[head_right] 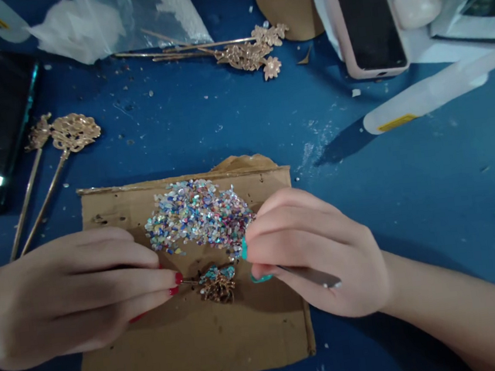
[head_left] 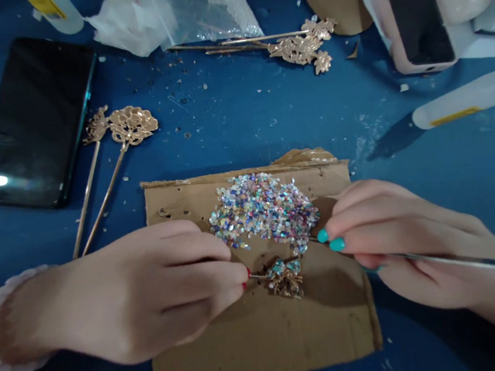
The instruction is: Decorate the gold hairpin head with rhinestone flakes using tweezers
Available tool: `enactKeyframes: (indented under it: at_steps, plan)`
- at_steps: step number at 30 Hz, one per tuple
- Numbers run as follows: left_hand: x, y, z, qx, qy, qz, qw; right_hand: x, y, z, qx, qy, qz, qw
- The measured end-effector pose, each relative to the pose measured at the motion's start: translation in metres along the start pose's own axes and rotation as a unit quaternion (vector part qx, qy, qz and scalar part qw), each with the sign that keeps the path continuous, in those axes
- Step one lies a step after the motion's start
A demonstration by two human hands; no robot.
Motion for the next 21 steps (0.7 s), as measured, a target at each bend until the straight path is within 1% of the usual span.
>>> enactKeyframes:
  at_steps: [9, 15, 21]
  plan:
    - [-0.0008, -0.0063, 0.005, -0.021, 0.008, 0.014, 1.0, -0.0044, -0.0011, -0.0019, -0.04, 0.037, 0.028, 0.998]
    - [0.0003, -0.0064, 0.0076, -0.014, 0.006, 0.012, 1.0, -0.0065, -0.0018, -0.002, -0.031, 0.065, 0.031, 0.997]
    - [0.0001, -0.0065, 0.0087, -0.027, 0.012, 0.005, 1.0, -0.0061, -0.0016, 0.0021, -0.035, 0.058, 0.037, 0.997]
Point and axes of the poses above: each hand's wrist, its own z-axis away from the middle knuckle, its own y-axis out of the back of the hand, x = y × z, the point moved 3 cm from there along -z, towards the middle knuckle, and after that the axes turned 14 degrees about y, right-handed, at the moved point
